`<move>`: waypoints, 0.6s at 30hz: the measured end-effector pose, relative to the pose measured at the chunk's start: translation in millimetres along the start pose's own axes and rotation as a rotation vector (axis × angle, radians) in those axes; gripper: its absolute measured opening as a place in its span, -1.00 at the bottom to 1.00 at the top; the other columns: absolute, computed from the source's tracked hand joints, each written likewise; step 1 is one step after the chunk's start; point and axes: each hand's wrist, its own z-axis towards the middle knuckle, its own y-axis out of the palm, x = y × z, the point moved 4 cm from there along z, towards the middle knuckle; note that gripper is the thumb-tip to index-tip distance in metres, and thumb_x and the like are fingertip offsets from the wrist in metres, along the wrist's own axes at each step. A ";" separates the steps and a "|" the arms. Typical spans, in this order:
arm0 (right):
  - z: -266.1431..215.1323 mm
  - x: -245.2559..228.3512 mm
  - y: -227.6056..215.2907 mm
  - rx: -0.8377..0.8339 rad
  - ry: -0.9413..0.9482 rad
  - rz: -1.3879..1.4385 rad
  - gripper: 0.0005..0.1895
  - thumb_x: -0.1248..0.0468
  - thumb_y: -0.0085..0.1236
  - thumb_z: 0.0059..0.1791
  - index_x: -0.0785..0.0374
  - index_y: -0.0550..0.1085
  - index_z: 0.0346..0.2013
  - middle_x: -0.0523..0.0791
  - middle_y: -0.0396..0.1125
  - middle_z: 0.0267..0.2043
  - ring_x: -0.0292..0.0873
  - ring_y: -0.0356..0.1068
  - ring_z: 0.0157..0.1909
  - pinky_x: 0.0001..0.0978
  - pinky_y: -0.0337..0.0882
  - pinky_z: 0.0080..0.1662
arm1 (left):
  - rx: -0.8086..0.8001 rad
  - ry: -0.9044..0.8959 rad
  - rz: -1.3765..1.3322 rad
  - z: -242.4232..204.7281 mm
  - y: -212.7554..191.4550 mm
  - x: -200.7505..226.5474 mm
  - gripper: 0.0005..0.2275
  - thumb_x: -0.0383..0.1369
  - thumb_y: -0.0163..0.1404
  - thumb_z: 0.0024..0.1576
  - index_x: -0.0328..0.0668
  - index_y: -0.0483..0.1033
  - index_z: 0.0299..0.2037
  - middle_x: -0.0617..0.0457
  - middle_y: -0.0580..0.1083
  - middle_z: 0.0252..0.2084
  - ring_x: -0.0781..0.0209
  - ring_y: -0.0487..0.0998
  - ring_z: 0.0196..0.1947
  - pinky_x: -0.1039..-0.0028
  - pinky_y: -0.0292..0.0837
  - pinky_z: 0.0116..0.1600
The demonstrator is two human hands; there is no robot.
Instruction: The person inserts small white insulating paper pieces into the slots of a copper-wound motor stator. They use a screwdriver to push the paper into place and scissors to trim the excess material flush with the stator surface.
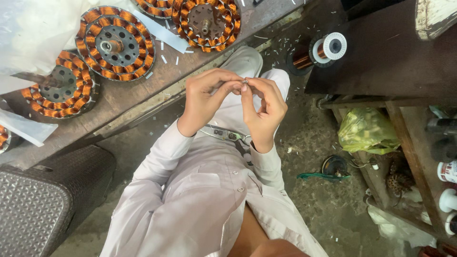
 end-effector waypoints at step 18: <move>68.2 25.3 31.2 -0.085 -0.005 0.221 -0.84 0.58 0.19 0.11 0.45 0.51 -0.02 -0.03 0.41 -0.02 -0.28 0.48 -0.08 -0.46 0.51 0.00 | 0.278 0.502 0.645 69.7 -62.8 19.8 -0.69 -0.45 0.34 0.15 -0.35 0.48 -0.01 -0.13 0.52 -0.04 -0.13 0.54 -0.02 0.23 0.45 0.07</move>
